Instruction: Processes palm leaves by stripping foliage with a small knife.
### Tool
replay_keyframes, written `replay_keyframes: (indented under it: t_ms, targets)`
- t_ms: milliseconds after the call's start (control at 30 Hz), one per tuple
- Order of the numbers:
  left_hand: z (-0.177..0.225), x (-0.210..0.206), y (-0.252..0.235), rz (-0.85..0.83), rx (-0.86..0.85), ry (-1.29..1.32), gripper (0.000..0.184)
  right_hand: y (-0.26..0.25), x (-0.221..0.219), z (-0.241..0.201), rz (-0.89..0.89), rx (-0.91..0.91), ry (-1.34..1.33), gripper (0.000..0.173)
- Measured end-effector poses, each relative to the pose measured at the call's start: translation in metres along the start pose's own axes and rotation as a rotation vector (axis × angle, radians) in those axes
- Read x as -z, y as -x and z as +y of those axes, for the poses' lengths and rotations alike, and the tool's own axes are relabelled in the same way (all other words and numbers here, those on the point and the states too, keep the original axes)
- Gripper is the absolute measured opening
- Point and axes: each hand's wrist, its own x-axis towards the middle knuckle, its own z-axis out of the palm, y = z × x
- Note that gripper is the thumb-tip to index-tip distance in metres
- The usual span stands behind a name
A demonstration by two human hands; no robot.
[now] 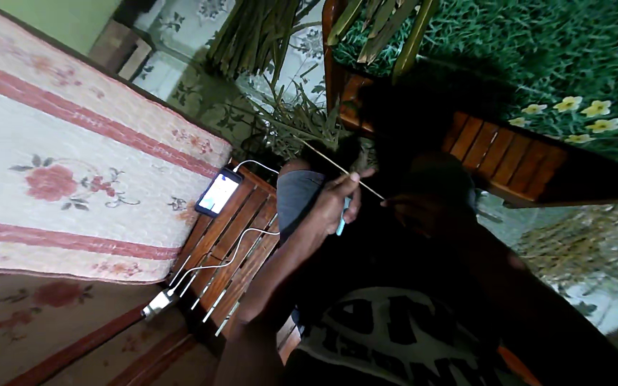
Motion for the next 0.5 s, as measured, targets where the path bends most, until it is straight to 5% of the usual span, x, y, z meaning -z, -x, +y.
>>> replay_keyframes:
  t_ms: [400,500]
  targets:
    - [0.076,0.061,-0.031,0.342,-0.233,0.015,0.049,0.038,0.025,0.026,0.043,-0.091,0.091,0.033]
    - [0.068,0.053,-0.026,0.346,-0.21,-0.018,0.047,0.038,0.024,0.027,0.058,-0.15,-0.02,0.036]
